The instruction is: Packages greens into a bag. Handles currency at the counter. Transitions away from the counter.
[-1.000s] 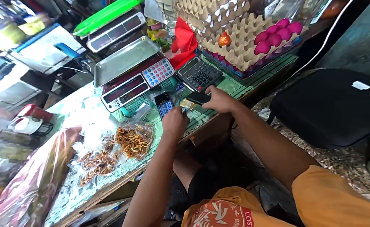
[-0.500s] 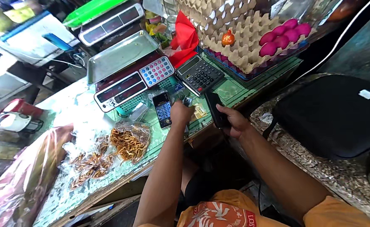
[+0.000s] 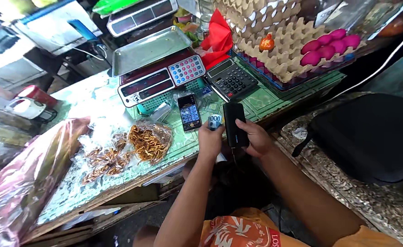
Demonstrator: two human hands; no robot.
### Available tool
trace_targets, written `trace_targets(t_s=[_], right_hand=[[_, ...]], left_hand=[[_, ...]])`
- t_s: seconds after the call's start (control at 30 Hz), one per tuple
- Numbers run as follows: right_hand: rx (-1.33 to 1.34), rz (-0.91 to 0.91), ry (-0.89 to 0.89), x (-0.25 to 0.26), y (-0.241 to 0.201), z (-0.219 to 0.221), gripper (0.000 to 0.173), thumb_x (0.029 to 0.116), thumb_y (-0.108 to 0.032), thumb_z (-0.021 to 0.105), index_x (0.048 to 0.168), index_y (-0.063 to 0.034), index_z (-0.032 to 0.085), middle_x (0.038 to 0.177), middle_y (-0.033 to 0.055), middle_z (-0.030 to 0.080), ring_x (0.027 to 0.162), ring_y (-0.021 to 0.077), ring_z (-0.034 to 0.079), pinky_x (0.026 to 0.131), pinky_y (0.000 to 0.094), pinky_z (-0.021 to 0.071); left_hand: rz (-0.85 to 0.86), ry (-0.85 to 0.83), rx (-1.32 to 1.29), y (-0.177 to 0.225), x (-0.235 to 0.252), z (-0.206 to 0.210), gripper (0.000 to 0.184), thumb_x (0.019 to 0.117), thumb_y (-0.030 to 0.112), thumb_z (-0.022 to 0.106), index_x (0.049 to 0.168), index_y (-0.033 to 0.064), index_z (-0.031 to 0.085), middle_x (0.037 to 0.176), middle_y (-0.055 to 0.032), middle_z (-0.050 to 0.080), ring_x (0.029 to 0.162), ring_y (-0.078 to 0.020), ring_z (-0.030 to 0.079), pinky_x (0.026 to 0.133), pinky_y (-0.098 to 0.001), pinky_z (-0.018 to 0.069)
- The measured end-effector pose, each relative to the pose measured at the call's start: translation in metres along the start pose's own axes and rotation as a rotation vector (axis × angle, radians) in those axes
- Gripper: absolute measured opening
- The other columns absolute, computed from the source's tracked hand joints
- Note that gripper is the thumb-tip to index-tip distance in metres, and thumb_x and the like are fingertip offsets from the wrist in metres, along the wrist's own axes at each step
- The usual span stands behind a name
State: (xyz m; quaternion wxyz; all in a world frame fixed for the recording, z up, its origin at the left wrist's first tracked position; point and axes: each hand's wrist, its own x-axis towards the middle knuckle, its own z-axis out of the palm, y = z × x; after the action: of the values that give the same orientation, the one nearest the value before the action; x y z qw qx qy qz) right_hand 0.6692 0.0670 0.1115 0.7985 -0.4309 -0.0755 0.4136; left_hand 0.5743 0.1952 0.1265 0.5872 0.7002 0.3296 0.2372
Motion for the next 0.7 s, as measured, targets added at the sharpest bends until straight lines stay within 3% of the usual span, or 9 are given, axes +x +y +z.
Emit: trace_targets(t_s=[0.07,0.13,0.2,0.27,0.4,0.5,0.53,0.6,0.7], right_hand=[[-0.064,0.000,0.072,0.006,0.001,0.003,0.029,0.1090,-0.020,0.049,0.130,-0.0017,0.057,0.105,0.0166,0.072,0.092,0.0246,0.073,0.080,0.0424,0.0631],[-0.129,0.018,0.119,0.012,0.003,0.004,0.031,0.1081,-0.021,0.052,0.132,-0.0029,0.057,0.108,0.0161,0.071,0.094,0.0251,0.073,0.081,0.0435,0.0629],[-0.196,0.021,0.119,0.021,0.004,0.012,0.032,0.1080,-0.020,0.052,0.135,-0.0038,0.054,0.110,0.0156,0.070,0.096,0.0251,0.072,0.082,0.0444,0.0627],[-0.271,-0.003,0.083,0.036,0.005,0.020,0.033,0.1077,-0.016,0.051,0.138,-0.0039,0.052,0.111,0.0153,0.070,0.097,0.0244,0.072,0.083,0.0438,0.0628],[-0.401,0.008,-0.005,0.057,0.004,0.023,0.034,0.1061,-0.011,0.047,0.139,-0.0028,0.049,0.113,0.0136,0.069,0.098,0.0221,0.072,0.085,0.0424,0.0625],[-0.486,0.055,0.020,0.064,0.004,0.027,0.035,0.1018,-0.013,0.049,0.136,-0.0055,0.052,0.109,0.0093,0.071,0.094,0.0189,0.072,0.081,0.0413,0.0633],[-0.514,0.070,0.041,0.066,0.005,0.028,0.035,0.0999,-0.014,0.050,0.134,-0.0066,0.054,0.109,0.0083,0.071,0.093,0.0184,0.073,0.080,0.0412,0.0637],[-0.568,0.100,0.077,0.073,0.006,0.036,0.037,0.0970,-0.016,0.052,0.133,-0.0075,0.055,0.108,0.0073,0.072,0.092,0.0173,0.073,0.079,0.0400,0.0639],[-0.588,0.151,0.128,0.074,0.002,0.050,0.037,0.0978,-0.015,0.052,0.134,-0.0056,0.053,0.109,0.0081,0.071,0.094,0.0178,0.072,0.082,0.0397,0.0634]], left_hand=[[0.054,0.116,0.422,0.011,0.009,-0.028,0.035,0.0928,0.036,0.074,0.114,0.0080,0.070,0.092,-0.0109,0.071,0.083,-0.0249,0.070,0.076,-0.0506,0.0575],[0.000,0.185,0.713,0.015,0.029,-0.052,0.073,0.0871,0.053,0.076,0.139,0.0055,0.055,0.122,-0.0215,0.066,0.101,-0.0389,0.069,0.085,-0.0627,0.0553],[-0.103,0.168,0.848,0.015,0.044,-0.059,0.109,0.0776,0.065,0.080,0.153,0.0017,0.034,0.135,-0.0289,0.057,0.101,-0.0448,0.068,0.084,-0.0640,0.0557],[-0.130,0.126,0.909,0.008,0.055,-0.053,0.123,0.0732,0.065,0.083,0.159,-0.0005,0.022,0.139,-0.0306,0.053,0.095,-0.0425,0.070,0.080,-0.0593,0.0584],[-0.151,0.005,0.938,0.009,0.067,-0.056,0.111,0.0762,0.045,0.084,0.158,-0.0001,0.024,0.139,-0.0284,0.051,0.091,-0.0364,0.071,0.075,-0.0522,0.0603],[-0.152,-0.088,0.922,0.020,0.078,-0.088,0.094,0.0836,0.033,0.079,0.155,-0.0010,0.028,0.119,-0.0247,0.064,0.095,-0.0377,0.071,0.077,-0.0545,0.0592],[-0.132,-0.122,0.922,0.020,0.083,-0.098,0.092,0.0855,0.033,0.078,0.154,-0.0023,0.029,0.114,-0.0234,0.067,0.095,-0.0380,0.071,0.078,-0.0549,0.0588],[-0.088,-0.210,0.922,0.015,0.088,-0.113,0.085,0.0900,0.042,0.073,0.150,-0.0045,0.036,0.117,-0.0234,0.067,0.098,-0.0379,0.071,0.079,-0.0549,0.0588],[-0.092,-0.329,0.868,0.013,0.095,-0.133,0.067,0.0978,0.042,0.063,0.149,0.0022,0.045,0.123,-0.0224,0.067,0.100,-0.0396,0.071,0.082,-0.0589,0.0572]])
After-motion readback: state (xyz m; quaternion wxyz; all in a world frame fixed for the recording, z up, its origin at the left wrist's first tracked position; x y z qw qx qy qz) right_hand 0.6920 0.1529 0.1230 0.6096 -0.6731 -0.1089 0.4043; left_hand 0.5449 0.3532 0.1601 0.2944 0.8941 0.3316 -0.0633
